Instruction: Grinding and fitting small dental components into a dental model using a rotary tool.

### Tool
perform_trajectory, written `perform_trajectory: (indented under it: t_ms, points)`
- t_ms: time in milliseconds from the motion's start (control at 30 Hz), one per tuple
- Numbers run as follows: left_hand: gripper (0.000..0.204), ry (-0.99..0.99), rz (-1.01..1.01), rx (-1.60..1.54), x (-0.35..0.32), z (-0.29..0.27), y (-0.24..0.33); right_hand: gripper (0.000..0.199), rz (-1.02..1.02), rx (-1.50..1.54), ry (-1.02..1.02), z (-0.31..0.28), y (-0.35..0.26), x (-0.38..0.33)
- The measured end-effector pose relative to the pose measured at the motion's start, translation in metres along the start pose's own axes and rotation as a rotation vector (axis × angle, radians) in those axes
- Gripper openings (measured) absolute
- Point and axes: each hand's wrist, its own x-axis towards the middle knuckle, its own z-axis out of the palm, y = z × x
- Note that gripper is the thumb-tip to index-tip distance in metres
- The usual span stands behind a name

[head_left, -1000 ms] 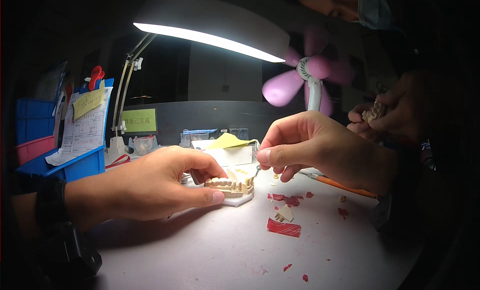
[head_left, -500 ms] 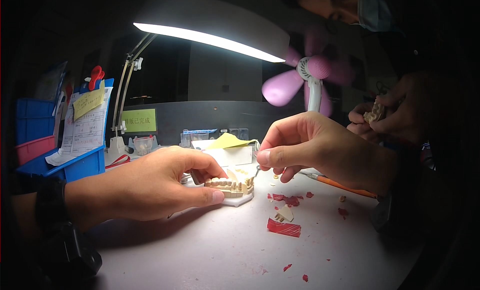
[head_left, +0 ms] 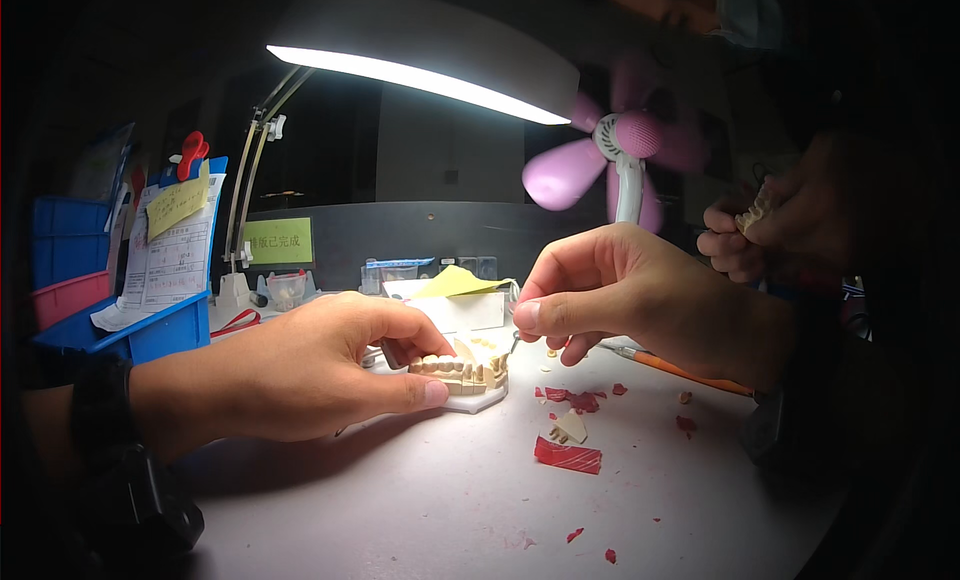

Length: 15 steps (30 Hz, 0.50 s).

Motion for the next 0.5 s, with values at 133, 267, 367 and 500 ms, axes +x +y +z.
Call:
perform_trajectory:
  t_ms: [133, 267, 367, 500]
  points:
    - [0.043, -0.002, -0.011, 0.018, 0.0004, -0.0006, -0.0001, 0.026, 0.008, -0.001, 0.010, 0.0002, -0.0005, -0.0011]
    - [0.042, -0.006, 0.007, 0.008, 0.0000, -0.0005, -0.0008, 0.025, 0.004, 0.005, 0.009, 0.0005, -0.0005, -0.0014]
    - [0.040, 0.018, 0.070, 0.053, 0.0003, 0.0009, -0.0020, 0.025, 0.004, 0.010, 0.008, 0.0005, -0.0002, -0.0013]
    - [0.039, 0.021, 0.054, 0.054, 0.0003, 0.0010, -0.0026, 0.025, 0.007, 0.012, 0.008, 0.0009, 0.0000, -0.0012]
